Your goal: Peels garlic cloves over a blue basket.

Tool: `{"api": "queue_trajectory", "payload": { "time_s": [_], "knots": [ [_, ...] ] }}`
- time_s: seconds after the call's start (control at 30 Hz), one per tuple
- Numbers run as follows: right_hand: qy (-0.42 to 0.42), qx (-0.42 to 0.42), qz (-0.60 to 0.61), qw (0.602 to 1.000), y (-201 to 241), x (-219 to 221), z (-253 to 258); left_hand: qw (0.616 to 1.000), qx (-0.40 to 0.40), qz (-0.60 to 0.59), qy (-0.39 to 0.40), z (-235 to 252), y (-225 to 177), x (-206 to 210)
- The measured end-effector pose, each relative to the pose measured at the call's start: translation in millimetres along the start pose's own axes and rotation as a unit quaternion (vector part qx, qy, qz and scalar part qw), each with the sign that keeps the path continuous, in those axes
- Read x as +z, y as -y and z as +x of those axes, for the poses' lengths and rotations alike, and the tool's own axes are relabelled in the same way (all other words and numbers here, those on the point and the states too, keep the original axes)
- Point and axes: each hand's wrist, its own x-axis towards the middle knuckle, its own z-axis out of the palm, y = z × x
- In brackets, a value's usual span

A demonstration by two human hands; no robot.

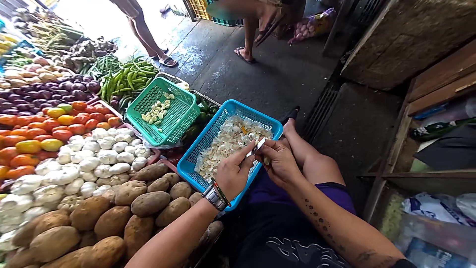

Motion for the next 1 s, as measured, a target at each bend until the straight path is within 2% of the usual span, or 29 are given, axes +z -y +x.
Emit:
{"api": "queue_trajectory", "payload": {
  "time_s": [0.07,0.13,0.2,0.3,0.37,0.4,0.47,0.53,0.63,0.73,0.83,0.93,1.0],
  "knots": [
    [-0.02,-0.004,-0.004,1.0,-3,2,0,1.0,0.007,0.0,-0.025,-2,3,6],
    [-0.03,-0.006,-0.013,0.999,-6,2,1,0.999,-0.019,-0.03,-0.033,-1,3,8],
    [-0.024,-0.009,-0.025,0.999,-8,0,3,0.982,-0.101,-0.16,-0.019,2,-2,5],
    [-0.006,0.002,-0.017,1.0,-7,-3,7,0.877,-0.257,-0.406,0.008,7,-15,-2],
    [0.016,0.021,0.007,1.0,-6,-6,8,0.815,-0.328,-0.477,0.012,12,-15,-8],
    [0.031,0.028,0.016,0.999,-5,-9,9,0.805,-0.344,-0.483,0.004,14,-12,-10],
    [0.063,0.04,0.028,0.997,-5,-13,10,0.819,-0.345,-0.458,-0.013,16,-6,-11],
    [0.082,0.043,0.026,0.995,-4,-14,11,0.855,-0.32,-0.409,-0.004,15,-6,-12],
    [0.078,0.023,-0.019,0.997,-4,-15,11,0.902,-0.244,-0.351,0.053,11,-10,-15],
    [0.065,0.017,-0.054,0.996,-3,-14,11,0.931,-0.195,-0.304,0.059,9,-10,-15],
    [0.066,0.019,-0.06,0.996,-2,-14,10,0.931,-0.226,-0.287,0.014,12,0,-14],
    [0.077,0.005,-0.074,0.994,0,-16,8,0.909,-0.278,-0.31,-0.035,13,3,-15],
    [0.085,-0.021,-0.09,0.992,0,-16,7,0.897,-0.28,-0.337,-0.063,12,-1,-16]
  ]
}}
